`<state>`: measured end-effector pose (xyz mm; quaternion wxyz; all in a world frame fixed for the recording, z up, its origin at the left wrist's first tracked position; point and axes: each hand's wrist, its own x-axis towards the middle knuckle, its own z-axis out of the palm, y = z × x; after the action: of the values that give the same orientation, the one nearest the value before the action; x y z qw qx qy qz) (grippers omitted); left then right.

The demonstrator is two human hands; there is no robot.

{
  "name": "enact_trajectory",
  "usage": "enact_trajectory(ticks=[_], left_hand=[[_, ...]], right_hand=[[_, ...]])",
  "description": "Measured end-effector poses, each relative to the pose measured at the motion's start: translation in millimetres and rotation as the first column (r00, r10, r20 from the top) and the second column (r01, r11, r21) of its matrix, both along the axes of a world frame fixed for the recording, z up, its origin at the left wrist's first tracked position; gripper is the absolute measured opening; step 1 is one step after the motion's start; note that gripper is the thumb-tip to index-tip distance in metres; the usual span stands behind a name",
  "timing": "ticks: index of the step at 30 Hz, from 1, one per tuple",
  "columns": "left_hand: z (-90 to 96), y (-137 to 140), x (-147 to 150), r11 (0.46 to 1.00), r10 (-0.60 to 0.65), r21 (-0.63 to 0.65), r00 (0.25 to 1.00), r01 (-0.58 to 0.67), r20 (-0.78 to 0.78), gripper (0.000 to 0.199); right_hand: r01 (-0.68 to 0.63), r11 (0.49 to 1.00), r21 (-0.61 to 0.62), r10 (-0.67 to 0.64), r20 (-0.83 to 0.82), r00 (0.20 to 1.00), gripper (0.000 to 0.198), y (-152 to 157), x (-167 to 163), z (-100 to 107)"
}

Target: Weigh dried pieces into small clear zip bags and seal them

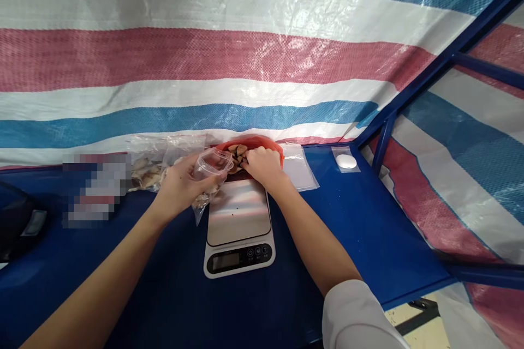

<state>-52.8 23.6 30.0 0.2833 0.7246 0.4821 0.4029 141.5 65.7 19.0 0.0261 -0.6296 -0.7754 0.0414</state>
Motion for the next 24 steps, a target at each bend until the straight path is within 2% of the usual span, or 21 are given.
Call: enact_trajectory(ticks=[6,9,12,14,16,20,24], left_hand=[[0.1,0,0,1.000,-0.004,-0.008,1.000,0.004,0.010,0.052],[-1.5,1,0,1.000,-0.007,-0.006,1.000,0.007,0.007,0.054],[-3.4,2,-1,1.000,-0.009,-0.010,1.000,0.009,0.011,0.054],[-4.8,2,-1,1.000,-0.013,-0.006,1.000,0.013,0.016,0.055],[-6.0,2,-2,1.000,-0.012,0.005,1.000,0.012,0.014,0.057],[-7.8,2,-1,0.999,-0.023,0.024,1.000,0.023,0.011,0.059],[-9.1,2,1,0.997,-0.064,0.032,0.998,0.064,-0.004,0.058]], right_hand=[[0.037,0.999,-0.028,-0.038,-0.055,0.998,0.032,0,-1,2],[0.003,1.000,-0.006,-0.004,-0.169,0.986,0.028,3,5,3],[-0.093,0.996,0.010,0.090,-0.345,0.934,0.020,6,14,6],[-0.170,0.985,0.015,0.155,-0.498,0.853,0.016,8,22,8],[-0.236,0.971,0.022,0.192,-0.658,0.728,0.016,8,30,11],[-0.305,0.952,0.012,0.167,-0.857,0.488,0.025,3,41,24],[-0.348,0.937,0.026,0.168,-0.907,0.386,0.029,-10,41,46]])
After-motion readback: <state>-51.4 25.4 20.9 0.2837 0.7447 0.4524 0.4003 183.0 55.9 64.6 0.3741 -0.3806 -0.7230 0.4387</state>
